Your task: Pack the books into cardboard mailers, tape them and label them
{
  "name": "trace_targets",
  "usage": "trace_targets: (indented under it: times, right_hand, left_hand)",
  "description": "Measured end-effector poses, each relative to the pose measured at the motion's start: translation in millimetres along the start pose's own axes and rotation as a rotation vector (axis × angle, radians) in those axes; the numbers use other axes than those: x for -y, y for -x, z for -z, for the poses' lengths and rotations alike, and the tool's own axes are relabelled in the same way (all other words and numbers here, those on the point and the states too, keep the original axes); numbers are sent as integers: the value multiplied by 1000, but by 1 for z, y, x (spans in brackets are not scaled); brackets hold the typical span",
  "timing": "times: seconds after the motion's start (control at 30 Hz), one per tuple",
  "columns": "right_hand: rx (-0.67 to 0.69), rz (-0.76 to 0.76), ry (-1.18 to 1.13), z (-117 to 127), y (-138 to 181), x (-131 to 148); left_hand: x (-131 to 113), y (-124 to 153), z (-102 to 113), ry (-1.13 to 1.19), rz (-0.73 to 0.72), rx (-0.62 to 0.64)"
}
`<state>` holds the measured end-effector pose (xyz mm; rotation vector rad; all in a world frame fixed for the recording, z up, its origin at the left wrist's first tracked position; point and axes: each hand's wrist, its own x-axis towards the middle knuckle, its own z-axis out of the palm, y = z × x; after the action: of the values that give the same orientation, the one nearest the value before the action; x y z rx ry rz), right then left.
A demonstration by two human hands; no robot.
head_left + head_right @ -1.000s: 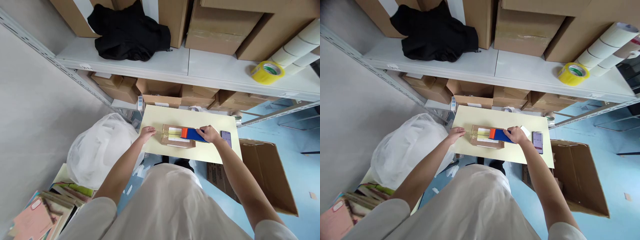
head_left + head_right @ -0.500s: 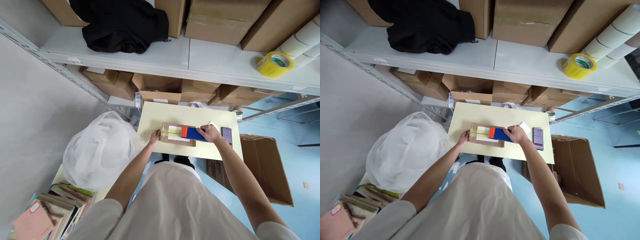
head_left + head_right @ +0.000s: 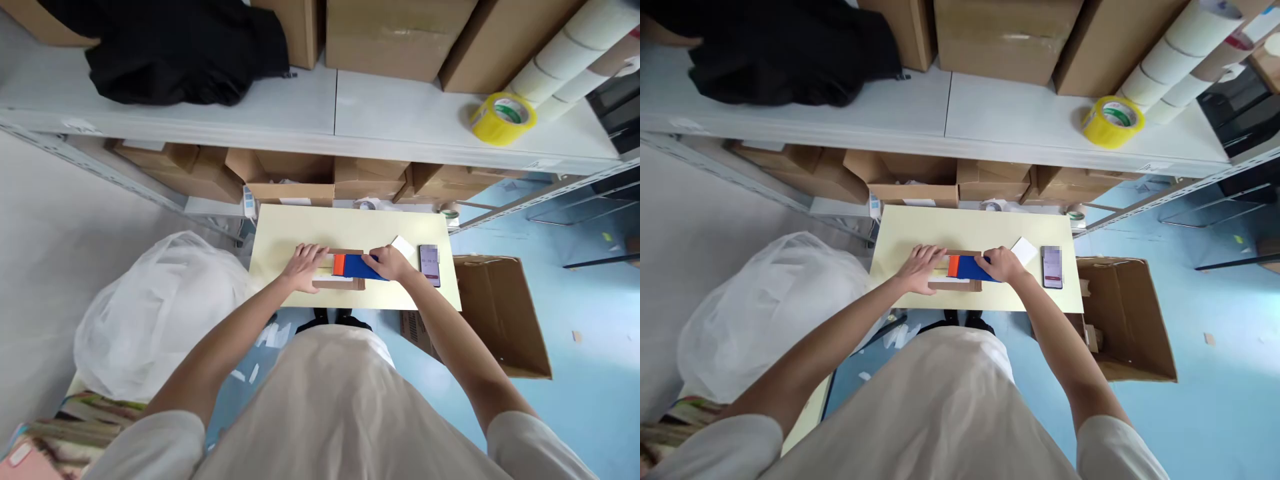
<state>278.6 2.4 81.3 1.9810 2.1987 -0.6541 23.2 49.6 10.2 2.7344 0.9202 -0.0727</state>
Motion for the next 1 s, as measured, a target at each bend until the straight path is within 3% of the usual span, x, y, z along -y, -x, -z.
trace_targets:
  times: [0.13,0.3,0.43,0.63,0.73,0.83,1.0]
  right_hand:
    - [26,32,-29,9,-3,-16]
    - [20,55,-52,16,14,-92]
    - [64,-21,0,-8,16,-133]
    - [70,-67,20,-43,-10,-119]
    - [78,-59,-6,-45,-18,-116]
    - [88,-58,3,-44,-22,-115]
    - [117,-29,1,-35,-18,-129]
  left_hand:
    - [4,0,2,20,10,2]
    - [8,4,5,0,95,-6]
    - [9,10,3,-24,111,18]
    - [-14,-1,-3,-18,145,48]
    - [-42,-27,-8,10,102,86]
    - [-68,-56,-10,16,-32,89]
    - [-72,-72,-9,8,-95,80]
